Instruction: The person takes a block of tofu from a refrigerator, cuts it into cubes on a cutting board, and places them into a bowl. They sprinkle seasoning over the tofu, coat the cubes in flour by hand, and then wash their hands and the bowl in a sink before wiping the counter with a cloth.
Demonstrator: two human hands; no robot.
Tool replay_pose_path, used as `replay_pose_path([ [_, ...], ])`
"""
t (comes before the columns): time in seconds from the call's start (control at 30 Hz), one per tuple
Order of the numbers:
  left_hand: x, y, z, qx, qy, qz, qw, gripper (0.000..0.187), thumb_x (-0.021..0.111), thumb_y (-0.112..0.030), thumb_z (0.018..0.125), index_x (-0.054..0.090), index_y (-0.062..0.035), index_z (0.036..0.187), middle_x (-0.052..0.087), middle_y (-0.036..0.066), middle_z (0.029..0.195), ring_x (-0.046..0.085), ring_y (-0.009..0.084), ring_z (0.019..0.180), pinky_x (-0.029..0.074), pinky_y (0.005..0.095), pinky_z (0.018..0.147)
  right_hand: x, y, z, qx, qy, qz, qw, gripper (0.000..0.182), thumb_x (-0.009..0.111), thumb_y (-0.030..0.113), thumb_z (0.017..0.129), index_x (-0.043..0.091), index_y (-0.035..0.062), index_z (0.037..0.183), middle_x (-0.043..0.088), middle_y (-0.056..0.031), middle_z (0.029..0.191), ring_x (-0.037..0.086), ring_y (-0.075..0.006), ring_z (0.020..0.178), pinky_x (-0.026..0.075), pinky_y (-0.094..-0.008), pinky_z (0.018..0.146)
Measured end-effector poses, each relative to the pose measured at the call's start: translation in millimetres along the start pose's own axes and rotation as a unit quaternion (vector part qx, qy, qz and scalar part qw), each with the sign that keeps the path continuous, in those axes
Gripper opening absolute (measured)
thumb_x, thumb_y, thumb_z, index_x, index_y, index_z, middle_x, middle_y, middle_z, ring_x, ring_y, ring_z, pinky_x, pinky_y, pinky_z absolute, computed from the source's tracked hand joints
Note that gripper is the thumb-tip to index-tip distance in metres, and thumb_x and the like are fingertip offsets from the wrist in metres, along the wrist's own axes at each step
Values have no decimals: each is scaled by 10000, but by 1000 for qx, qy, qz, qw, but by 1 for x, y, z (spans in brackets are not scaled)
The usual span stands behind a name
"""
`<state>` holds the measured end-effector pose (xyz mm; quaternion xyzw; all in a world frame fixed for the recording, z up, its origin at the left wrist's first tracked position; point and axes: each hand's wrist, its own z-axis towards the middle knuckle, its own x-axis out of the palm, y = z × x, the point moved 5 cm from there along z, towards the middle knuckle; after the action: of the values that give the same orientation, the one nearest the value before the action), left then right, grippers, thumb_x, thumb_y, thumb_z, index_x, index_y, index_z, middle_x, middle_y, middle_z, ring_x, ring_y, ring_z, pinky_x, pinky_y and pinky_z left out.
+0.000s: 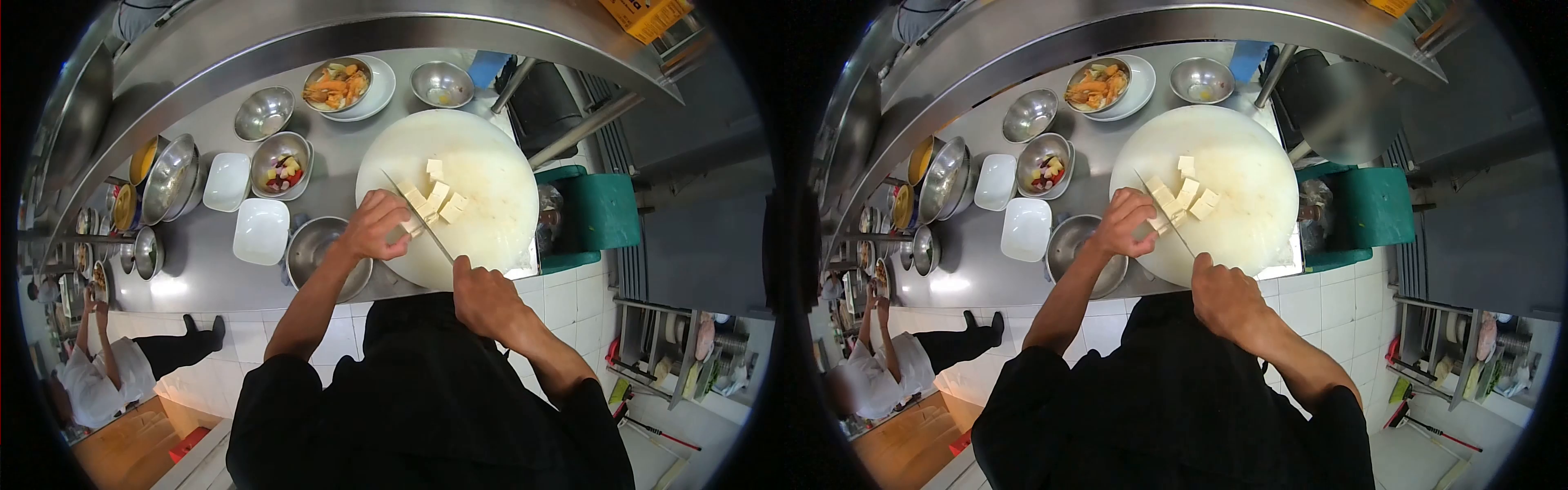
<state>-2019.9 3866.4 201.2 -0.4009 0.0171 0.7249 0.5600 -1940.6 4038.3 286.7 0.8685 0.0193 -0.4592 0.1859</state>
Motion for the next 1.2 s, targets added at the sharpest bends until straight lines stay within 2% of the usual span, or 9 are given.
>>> replay_pose_path([
  [0.4,-10,-8,-5,-34,-16,-1,999,336,738,-116,606,628,-40,914,597,118,966,574,304,897,448,392,805,64,-62,40,-40,-55,252,965,246,541,156,922,398,-40,961,605,-302,758,582,-503,773,458,-528,690],
  [0.53,-29,-17,-18,-74,-114,50,989,304,718,-84,651,645,-39,942,616,118,966,578,299,891,464,404,781,65,-64,34,-38,-50,300,952,227,555,143,927,411,-31,921,591,-251,664,604,-412,615,471,-454,571],
  [0.7,-102,-9,-81,-259,-317,217,886,130,632,-15,747,606,-43,872,601,105,843,568,282,795,455,373,730,59,-54,26,-23,-42,363,931,218,546,130,942,402,-30,905,560,-156,573,568,-225,444,443,-356,440],
  [0.8,-153,6,-143,-372,-383,312,786,60,593,-45,807,604,-31,864,594,109,796,561,269,727,451,372,666,60,-59,25,-17,-45,367,929,219,544,130,942,399,-29,903,558,-140,575,574,-213,458,447,-347,444],
  [0.9,-210,57,-220,-514,-425,345,661,188,576,-172,866,613,3,809,611,147,736,582,294,662,456,408,626,63,-62,22,-31,-54,371,927,194,532,134,944,398,-5,918,528,-87,567,551,-164,445,438,-312,422],
  [0.97,-240,116,-273,-535,-398,382,640,307,578,-249,881,607,30,755,607,174,677,592,317,648,459,427,636,62,-61,20,-35,-57,369,927,190,531,129,945,398,-6,925,525,-85,563,545,-162,440,434,-310,420],
  [1.03,-262,226,-359,-618,-368,283,635,348,601,-285,883,612,29,733,600,153,637,580,290,567,461,407,544,58,-60,19,-40,-61,356,932,188,530,126,945,399,-8,932,522,-82,558,540,-160,437,429,-309,419],
  [1.13,-257,261,-318,-725,-369,24,581,388,632,-333,869,621,27,723,607,126,611,548,238,459,436,365,421,53,-56,21,-38,-69,328,941,188,533,125,942,403,-9,929,520,-78,548,534,-160,431,422,-307,416],
  [1.2,-254,274,-307,-740,-372,52,558,369,657,-324,843,621,20,714,604,112,605,539,206,426,425,333,373,56,-56,20,-41,-76,316,945,204,548,126,938,406,-18,913,577,-153,631,583,-228,472,451,-351,450],
])
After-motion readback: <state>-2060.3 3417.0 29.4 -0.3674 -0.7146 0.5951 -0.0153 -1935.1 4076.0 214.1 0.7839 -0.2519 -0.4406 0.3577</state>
